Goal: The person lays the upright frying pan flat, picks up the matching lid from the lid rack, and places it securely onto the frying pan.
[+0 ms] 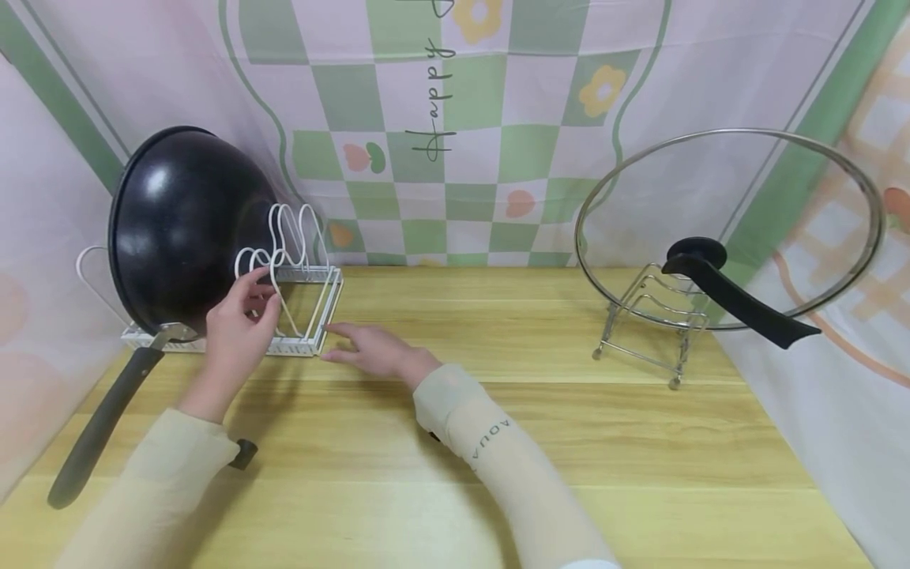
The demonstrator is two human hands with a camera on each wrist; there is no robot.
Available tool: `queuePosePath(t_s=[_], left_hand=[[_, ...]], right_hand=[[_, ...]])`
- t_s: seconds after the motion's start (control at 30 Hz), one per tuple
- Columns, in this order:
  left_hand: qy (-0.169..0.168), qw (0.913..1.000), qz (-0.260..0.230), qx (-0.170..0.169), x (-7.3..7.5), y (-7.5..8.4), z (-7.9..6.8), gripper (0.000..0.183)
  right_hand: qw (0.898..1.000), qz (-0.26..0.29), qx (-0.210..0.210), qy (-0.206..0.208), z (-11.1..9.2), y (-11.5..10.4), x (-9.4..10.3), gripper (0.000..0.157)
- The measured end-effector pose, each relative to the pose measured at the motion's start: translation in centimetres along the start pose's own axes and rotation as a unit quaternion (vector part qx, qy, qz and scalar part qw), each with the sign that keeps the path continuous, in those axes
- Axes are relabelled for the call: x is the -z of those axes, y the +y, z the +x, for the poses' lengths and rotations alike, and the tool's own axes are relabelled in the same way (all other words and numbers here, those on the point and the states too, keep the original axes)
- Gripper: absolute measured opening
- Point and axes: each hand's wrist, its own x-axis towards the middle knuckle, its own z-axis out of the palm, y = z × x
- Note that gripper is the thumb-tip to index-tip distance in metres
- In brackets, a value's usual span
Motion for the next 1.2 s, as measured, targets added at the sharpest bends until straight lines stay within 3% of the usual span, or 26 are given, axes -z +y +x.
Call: queuePosePath(t_s=[0.47,0.93,1.2], left_hand=[[-0.002,0.9982,-0.031,0.052,-0.9,0.7,0.2,0.044],[-0.004,0.9969,-0.019,0.076,-1.4,0.5,0.3,0.043],[-0.002,0.9972,-0.03,0.069,-1.7,0.4,0.3,0.042]], right_hand=[[0.998,0.03,-0.03,0.036,1.8,-1.0,-1.3,0.054],[0.995,0.074,-0.027,0.057,3.5,-2.0,-1.6,0.041],[0.993,0.099,-0.009,0.056,4.2,-2.3,-2.0,0.042]])
